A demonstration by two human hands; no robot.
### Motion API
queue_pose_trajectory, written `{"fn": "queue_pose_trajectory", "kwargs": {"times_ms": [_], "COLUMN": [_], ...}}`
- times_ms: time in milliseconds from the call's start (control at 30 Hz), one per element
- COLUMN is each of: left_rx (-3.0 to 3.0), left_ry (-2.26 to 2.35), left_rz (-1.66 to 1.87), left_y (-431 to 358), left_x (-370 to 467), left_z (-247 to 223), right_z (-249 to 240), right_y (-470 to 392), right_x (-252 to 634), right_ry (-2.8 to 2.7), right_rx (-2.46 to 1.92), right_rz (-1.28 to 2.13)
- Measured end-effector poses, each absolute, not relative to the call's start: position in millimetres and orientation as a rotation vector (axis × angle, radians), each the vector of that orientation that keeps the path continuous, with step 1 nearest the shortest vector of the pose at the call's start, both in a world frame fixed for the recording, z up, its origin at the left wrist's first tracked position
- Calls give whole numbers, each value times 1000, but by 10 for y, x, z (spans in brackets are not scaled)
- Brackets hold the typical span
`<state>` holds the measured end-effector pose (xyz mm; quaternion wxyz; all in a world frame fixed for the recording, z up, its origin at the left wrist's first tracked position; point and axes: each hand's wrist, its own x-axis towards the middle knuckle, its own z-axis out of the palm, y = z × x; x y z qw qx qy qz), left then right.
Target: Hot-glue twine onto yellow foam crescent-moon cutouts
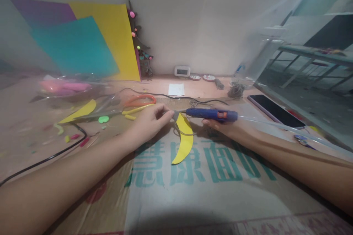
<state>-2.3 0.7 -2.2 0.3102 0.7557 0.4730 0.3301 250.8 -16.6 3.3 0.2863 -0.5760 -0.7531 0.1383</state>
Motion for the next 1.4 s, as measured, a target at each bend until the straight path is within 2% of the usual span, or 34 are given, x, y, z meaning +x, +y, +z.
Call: {"fn": "queue_pose_trajectory", "kwargs": {"times_ms": [333,467,567,867,1100,1400], "left_rx": [1941,1952,1973,2015,1962,1930], "left_ry": [1235,1244,1240,1186,1185,1196], "left_rz": [864,862,863,912,910,890], "left_y": [13,7,6,36,54,47], "left_x": [1,30,43,33,28,32], "left_z": [-49,-31,-20,-63,-94,-74], "right_z": [356,469,484,531,486,223], "right_y": [-81,-56,-79,366,1013,1327], "right_x": [2567,2569,2492,2555,2512,2312], "right_ry": [-1902,-1919,-1880,-1962,-1995,-2065], "right_rx": [-1666,-1431,-1459,-1709,-1682,-1682], "right_rz": [437,659,779,620,560,526]}}
